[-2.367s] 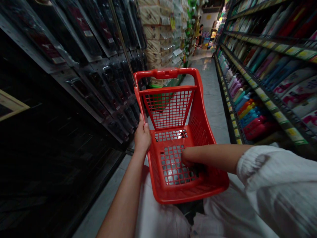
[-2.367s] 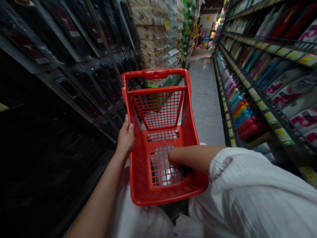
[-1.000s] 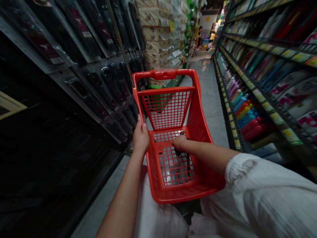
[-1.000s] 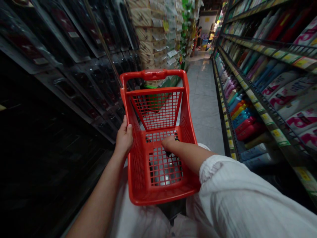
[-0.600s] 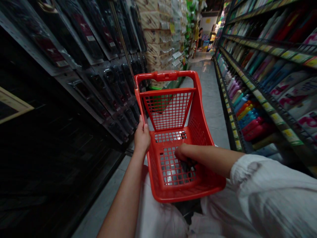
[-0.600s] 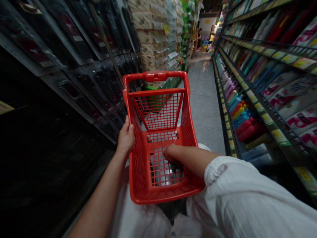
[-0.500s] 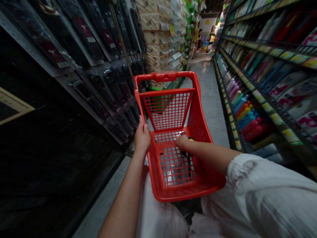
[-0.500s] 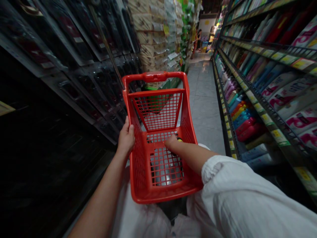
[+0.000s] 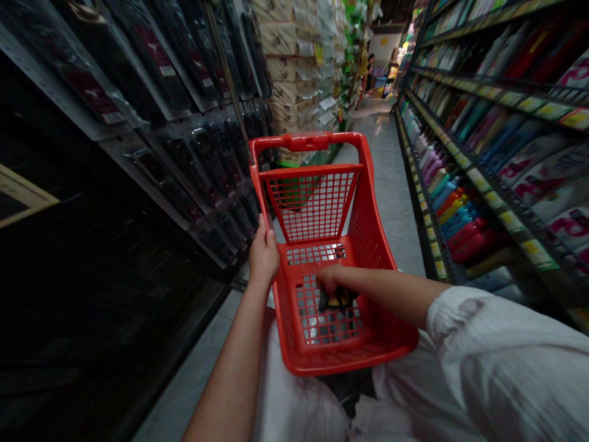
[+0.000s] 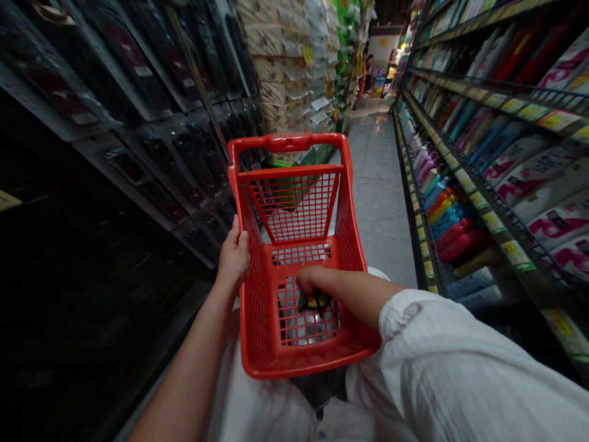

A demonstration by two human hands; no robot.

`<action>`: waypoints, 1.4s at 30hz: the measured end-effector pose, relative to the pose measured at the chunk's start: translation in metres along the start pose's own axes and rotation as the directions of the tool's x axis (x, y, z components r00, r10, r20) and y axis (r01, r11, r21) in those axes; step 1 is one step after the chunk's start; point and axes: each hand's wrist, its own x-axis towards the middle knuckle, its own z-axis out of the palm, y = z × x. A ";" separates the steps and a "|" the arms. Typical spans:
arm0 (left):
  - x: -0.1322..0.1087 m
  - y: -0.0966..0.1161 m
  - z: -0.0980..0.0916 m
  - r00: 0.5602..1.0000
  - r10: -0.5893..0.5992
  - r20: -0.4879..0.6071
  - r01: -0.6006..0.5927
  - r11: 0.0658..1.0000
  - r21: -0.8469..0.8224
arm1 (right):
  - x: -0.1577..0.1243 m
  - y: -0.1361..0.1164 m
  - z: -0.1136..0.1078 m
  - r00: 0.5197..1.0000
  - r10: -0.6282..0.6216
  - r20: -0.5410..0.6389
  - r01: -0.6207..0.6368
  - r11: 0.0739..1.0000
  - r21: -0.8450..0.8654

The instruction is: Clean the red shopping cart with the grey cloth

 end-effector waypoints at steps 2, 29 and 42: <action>0.000 0.000 0.000 1.000 0.001 -0.003 -0.001 1.000 -0.003 | -0.002 0.003 -0.017 0.988 0.071 -0.140 -0.079 0.996 -0.051; -0.001 0.000 0.001 1.000 -0.001 -0.020 0.000 1.000 -0.015 | -0.024 -0.059 0.045 0.780 -0.567 0.264 0.585 0.811 0.014; 0.001 0.001 0.000 1.000 -0.001 -0.017 0.001 1.000 0.004 | -0.025 -0.048 0.020 0.945 -0.314 -0.096 0.263 0.899 -0.349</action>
